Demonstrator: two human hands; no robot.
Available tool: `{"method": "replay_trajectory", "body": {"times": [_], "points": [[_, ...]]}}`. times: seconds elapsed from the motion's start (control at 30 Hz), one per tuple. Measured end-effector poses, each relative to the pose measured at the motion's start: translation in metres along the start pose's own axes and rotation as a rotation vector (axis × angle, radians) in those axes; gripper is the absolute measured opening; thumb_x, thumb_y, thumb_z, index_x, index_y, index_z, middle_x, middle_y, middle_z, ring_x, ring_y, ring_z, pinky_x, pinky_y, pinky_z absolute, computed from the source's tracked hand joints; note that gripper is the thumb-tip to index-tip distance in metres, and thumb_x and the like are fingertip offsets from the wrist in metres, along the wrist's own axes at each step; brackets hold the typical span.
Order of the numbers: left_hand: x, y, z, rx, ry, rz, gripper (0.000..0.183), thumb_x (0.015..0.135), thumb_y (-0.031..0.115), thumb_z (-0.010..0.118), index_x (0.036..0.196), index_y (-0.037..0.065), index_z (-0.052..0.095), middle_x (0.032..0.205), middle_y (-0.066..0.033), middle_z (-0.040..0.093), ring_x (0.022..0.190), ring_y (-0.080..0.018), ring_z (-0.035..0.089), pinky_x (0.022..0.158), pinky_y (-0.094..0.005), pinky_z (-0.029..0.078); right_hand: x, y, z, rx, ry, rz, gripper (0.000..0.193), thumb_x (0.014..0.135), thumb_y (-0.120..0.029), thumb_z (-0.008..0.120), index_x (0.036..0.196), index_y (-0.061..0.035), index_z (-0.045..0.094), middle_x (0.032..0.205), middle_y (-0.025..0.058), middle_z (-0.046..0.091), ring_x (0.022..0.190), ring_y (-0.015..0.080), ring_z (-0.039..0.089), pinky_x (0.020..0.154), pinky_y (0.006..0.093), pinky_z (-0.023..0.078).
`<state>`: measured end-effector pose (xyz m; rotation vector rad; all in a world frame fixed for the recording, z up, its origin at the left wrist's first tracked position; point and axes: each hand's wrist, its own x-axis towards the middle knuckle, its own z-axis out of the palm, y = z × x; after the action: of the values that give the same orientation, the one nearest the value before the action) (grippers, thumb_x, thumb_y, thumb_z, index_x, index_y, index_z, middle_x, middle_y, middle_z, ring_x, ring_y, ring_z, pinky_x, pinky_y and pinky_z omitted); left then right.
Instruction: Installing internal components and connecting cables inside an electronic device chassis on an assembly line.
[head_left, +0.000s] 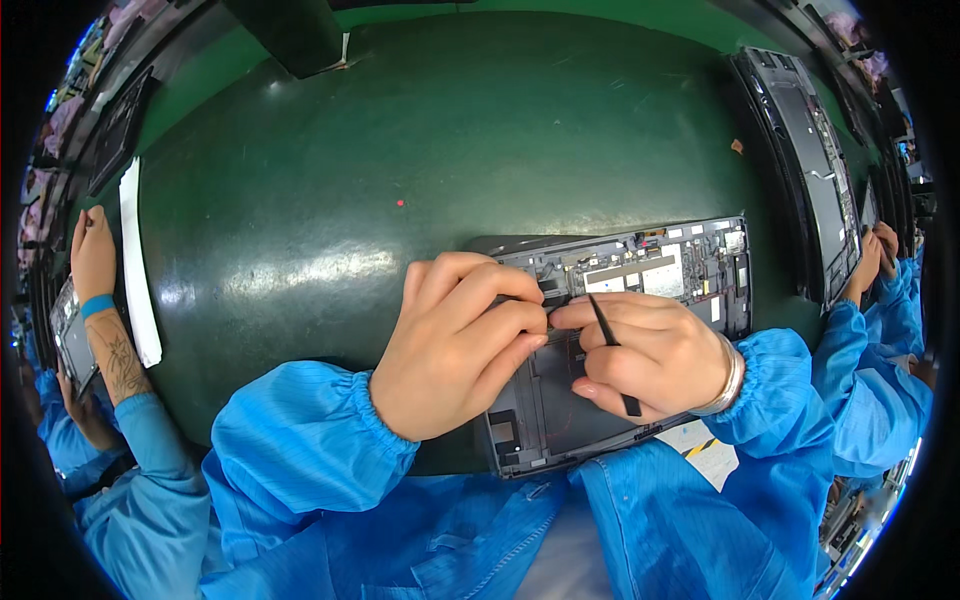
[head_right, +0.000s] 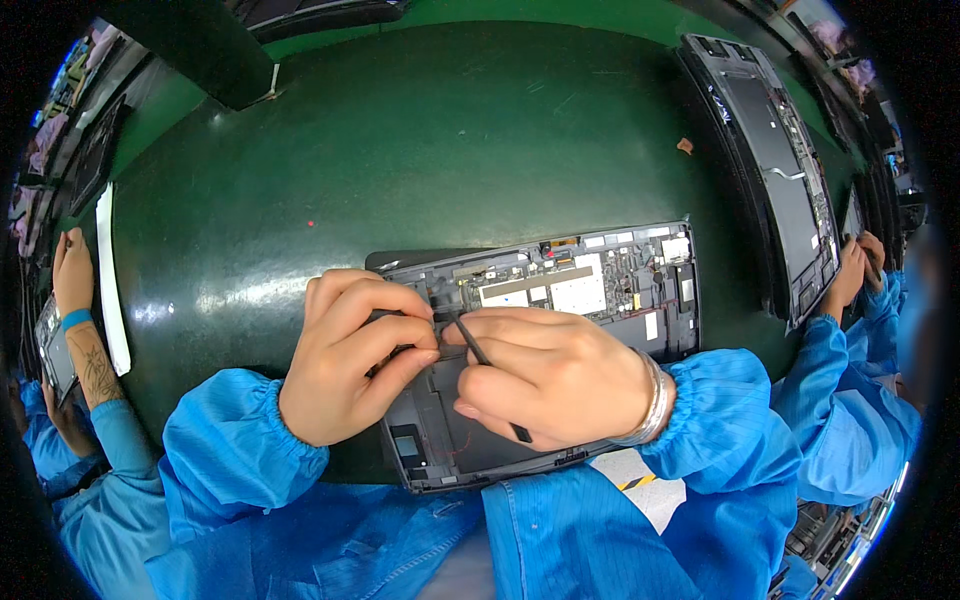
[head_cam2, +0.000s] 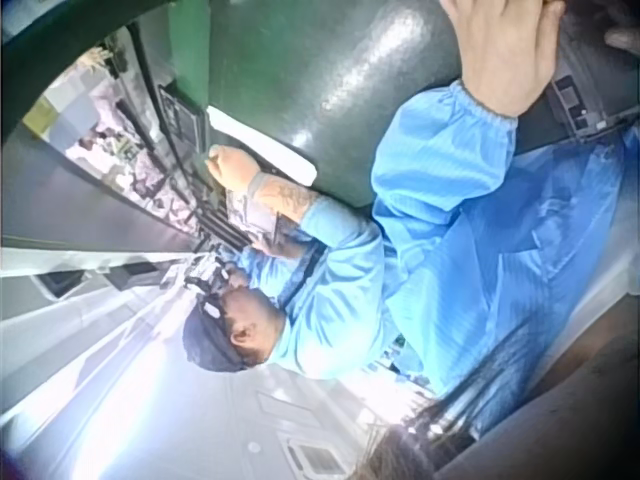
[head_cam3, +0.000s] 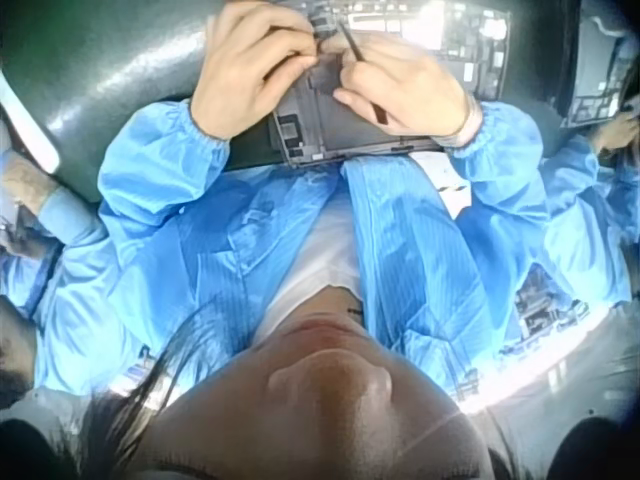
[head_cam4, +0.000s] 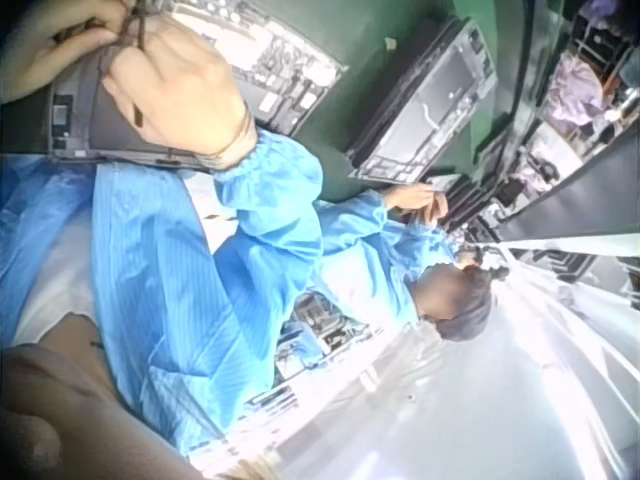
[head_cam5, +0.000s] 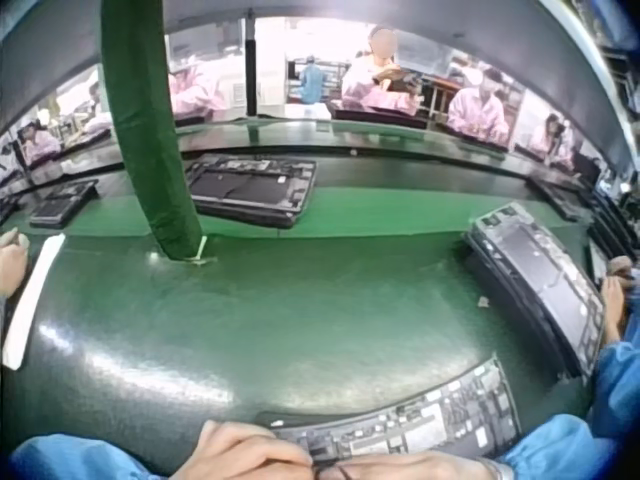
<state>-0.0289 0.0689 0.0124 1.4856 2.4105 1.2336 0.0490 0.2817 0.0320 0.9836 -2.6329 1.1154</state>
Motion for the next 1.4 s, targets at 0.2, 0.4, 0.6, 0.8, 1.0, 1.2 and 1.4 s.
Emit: {"method": "replay_trajectory", "body": {"times": [0.2, 0.4, 0.6, 0.8, 1.0, 1.2, 1.4], "points": [[-0.004, -0.004, -0.002, -0.045, 0.042, 0.001, 0.02, 0.068, 0.006, 0.078, 0.081, 0.008, 0.064, 0.105, -0.0067, 0.06, 0.093, -0.0278, 0.053, 0.08, -0.038, 0.043, -0.007, 0.002, 0.004, -0.147, 0.026, -0.125, 0.02, 0.069, -0.013, 0.071, 0.073, -0.0043, 0.053, 0.086, 0.0156, 0.064, 0.099, 0.0326, 0.066, 0.084, 0.0377, 0.056], [-0.005, -0.005, -0.005, -0.089, 0.046, -0.034, 0.019, 0.067, 0.002, 0.075, 0.078, 0.007, 0.06, 0.108, -0.01, 0.059, 0.092, -0.0295, 0.054, 0.077, -0.038, 0.044, 0.0, 0.001, 0.006, -0.253, -0.022, -0.197, 0.015, 0.064, -0.014, 0.064, 0.073, -0.0055, 0.054, 0.087, 0.0148, 0.064, 0.097, 0.0297, 0.066, 0.086, 0.0358, 0.056], [-0.005, -0.003, -0.005, -0.061, 0.052, -0.022, 0.019, 0.067, 0.0, 0.072, 0.078, 0.007, 0.058, 0.108, -0.0111, 0.058, 0.092, -0.0307, 0.054, 0.077, -0.0379, 0.044, 0.002, -0.003, 0.012, -0.259, -0.017, -0.24, 0.03, 0.069, -0.015, 0.076, 0.076, -0.004, 0.049, 0.077, 0.0122, 0.059, 0.096, 0.0344, 0.066, 0.082, 0.0422, 0.059], [-0.009, -0.005, -0.004, -0.069, 0.065, -0.023, 0.02, 0.067, -0.001, 0.072, 0.08, 0.006, 0.059, 0.109, -0.0102, 0.06, 0.095, -0.03, 0.055, 0.079, -0.0376, 0.046, 0.008, -0.013, 0.031, -0.357, 0.08, -0.176, 0.015, 0.067, -0.014, 0.063, 0.076, -0.0078, 0.053, 0.084, 0.01, 0.061, 0.099, 0.0275, 0.065, 0.089, 0.035, 0.055], [-0.014, -0.014, -0.014, -0.147, 0.026, 0.0, 0.021, 0.069, -0.001, 0.073, 0.086, 0.006, 0.064, 0.116, -0.0107, 0.062, 0.097, -0.0281, 0.06, 0.082, -0.0362, 0.047, 0.006, -0.011, 0.021, -0.347, 0.001, -0.191, 0.014, 0.068, -0.014, 0.063, 0.076, -0.008, 0.053, 0.085, 0.0097, 0.061, 0.099, 0.027, 0.065, 0.09, 0.0341, 0.054], [-0.014, -0.024, -0.023, -0.217, -0.046, 0.052, 0.022, 0.071, 0.0, 0.073, 0.091, 0.005, 0.067, 0.118, -0.0124, 0.063, 0.098, -0.0289, 0.061, 0.082, -0.0364, 0.048, 0.014, -0.012, 0.033, -0.334, 0.043, -0.199, 0.014, 0.067, -0.013, 0.063, 0.075, -0.007, 0.053, 0.086, 0.0116, 0.062, 0.098, 0.0271, 0.065, 0.089, 0.0347, 0.055], [-0.015, -0.028, -0.027, -0.252, -0.088, 0.066, 0.022, 0.072, 0.0, 0.072, 0.093, 0.005, 0.069, 0.12, -0.0133, 0.063, 0.101, -0.0299, 0.061, 0.083, -0.0371, 0.049, 0.007, -0.007, 0.016, -0.27, -0.023, -0.18, 0.016, 0.066, -0.013, 0.064, 0.074, -0.0058, 0.052, 0.087, 0.0144, 0.064, 0.095, 0.0288, 0.067, 0.085, 0.0359, 0.057]]}}
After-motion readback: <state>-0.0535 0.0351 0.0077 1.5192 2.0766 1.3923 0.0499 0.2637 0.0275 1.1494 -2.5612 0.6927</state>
